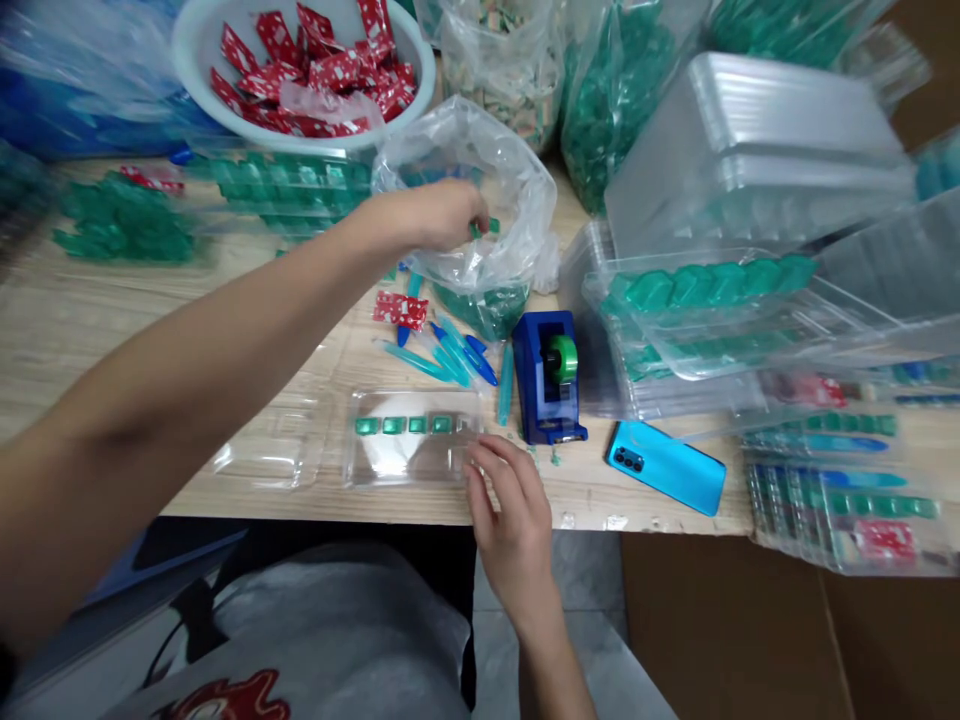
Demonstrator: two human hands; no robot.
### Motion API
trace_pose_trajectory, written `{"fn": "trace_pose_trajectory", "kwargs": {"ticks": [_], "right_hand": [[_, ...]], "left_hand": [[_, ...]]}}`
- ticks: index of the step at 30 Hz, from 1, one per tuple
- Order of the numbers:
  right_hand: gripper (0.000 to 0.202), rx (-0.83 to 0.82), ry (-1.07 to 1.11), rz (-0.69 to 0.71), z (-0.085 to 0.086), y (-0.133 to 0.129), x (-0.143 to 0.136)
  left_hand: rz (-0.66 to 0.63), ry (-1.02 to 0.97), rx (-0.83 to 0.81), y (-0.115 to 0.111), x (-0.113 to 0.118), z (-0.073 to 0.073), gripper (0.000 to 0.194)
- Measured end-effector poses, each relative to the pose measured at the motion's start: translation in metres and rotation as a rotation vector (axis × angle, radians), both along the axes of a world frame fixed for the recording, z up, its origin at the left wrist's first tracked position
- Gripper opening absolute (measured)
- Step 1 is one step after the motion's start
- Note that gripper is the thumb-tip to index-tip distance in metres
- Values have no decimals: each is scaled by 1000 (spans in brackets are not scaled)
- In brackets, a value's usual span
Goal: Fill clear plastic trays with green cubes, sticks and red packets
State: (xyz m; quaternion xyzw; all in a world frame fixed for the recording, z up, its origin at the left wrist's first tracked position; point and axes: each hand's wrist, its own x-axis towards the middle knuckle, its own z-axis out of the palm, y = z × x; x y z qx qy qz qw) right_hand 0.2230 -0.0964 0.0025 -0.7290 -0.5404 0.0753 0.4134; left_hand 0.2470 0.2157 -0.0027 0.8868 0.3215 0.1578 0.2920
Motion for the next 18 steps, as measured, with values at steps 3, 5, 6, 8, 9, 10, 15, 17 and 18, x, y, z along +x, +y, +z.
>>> {"fn": "trace_pose_trajectory", "kwargs": {"ticks": [3, 5, 6, 8, 9, 10, 15, 17, 18], "right_hand": [[24, 12, 36, -2, 1, 3, 2], [24, 10, 77, -5, 3, 6, 3], [24, 14, 113, -11, 4, 8, 3], [25, 38, 223, -29, 9, 13, 2], [26, 60, 289, -38, 12, 16, 1], [28, 88, 351, -41, 15, 20, -1], [39, 209, 496, 9, 29, 34, -12], [37, 221, 519, 8, 32, 36, -15], [35, 222, 534, -9, 32, 35, -17]], "left_hand": [[-44, -68, 94, -11, -26, 35, 37], [-4, -198, -33, -30, -51, 50, 34], [-9, -267, -132, -42, -65, 53, 31], [-90, -369, -321, -70, -93, 53, 27], [-128, -415, -388, -84, -106, 51, 26], [-155, -449, -437, -98, -118, 50, 25], [-215, -464, -491, -145, -152, 55, 20], [-248, -440, -450, -154, -158, 59, 21], [-255, -441, -435, -157, -160, 59, 22]]}}
